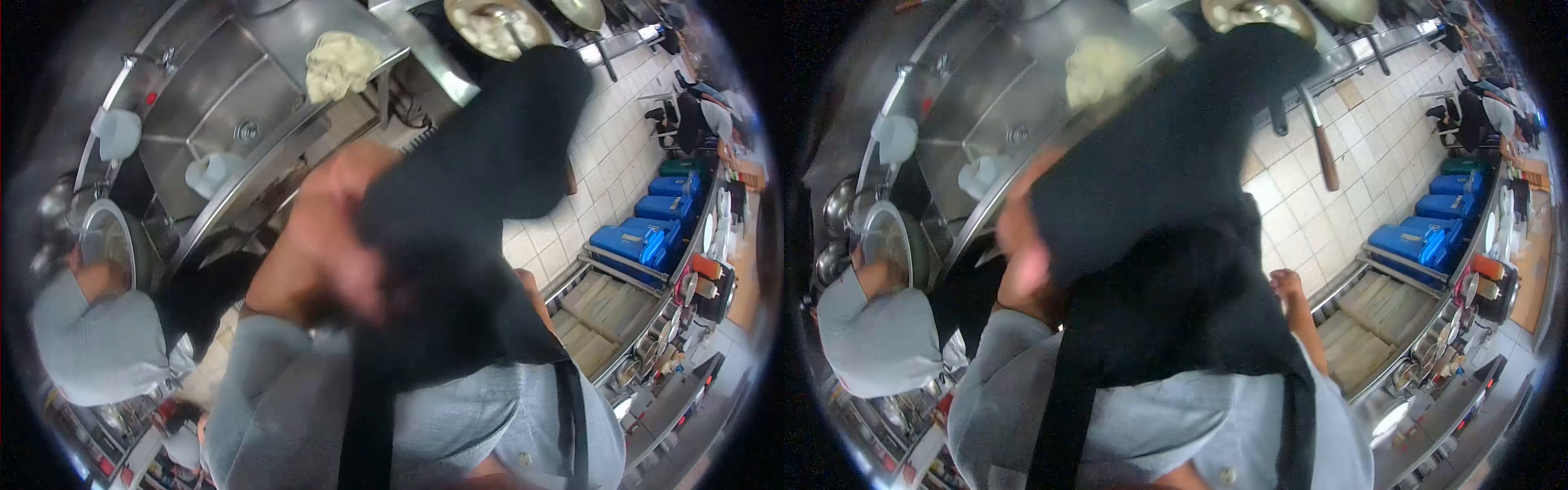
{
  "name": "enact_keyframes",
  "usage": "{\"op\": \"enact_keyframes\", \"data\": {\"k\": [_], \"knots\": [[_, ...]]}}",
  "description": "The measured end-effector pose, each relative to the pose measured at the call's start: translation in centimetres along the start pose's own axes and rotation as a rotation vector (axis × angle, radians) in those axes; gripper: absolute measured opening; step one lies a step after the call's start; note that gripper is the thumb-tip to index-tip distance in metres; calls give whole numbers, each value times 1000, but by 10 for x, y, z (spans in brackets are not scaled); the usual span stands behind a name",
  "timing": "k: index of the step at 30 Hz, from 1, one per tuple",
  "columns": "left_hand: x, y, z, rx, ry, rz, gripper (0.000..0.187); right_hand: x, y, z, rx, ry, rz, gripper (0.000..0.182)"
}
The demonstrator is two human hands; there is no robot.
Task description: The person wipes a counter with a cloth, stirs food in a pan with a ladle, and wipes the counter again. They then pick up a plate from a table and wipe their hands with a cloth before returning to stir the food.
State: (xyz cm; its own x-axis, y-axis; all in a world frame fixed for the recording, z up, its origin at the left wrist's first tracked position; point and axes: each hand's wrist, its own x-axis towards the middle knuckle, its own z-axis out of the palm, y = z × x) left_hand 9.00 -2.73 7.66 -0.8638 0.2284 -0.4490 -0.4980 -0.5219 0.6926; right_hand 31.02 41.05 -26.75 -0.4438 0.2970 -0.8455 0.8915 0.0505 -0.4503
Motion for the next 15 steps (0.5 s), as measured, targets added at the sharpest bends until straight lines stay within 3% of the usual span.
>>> {"op": "enact_keyframes", "data": {"k": [1,5,12,14,15], "knots": [[-8,9,7,8,23,-7,55,-25,33,17,423,56,-187,19],[-16,17,37,-532,-1461,595,21,-22,35,27,263,-24,-118,19],[14,33,-1,-387,-1760,516,22,7,21,41,-38,-29,-88,19],[18,32,-20,-339,-1825,474,23,-8,-14,59,-126,-51,-45,19],[18,30,-31,-313,-1851,452,23,-26,-33,64,-84,-13,87,21]]}}
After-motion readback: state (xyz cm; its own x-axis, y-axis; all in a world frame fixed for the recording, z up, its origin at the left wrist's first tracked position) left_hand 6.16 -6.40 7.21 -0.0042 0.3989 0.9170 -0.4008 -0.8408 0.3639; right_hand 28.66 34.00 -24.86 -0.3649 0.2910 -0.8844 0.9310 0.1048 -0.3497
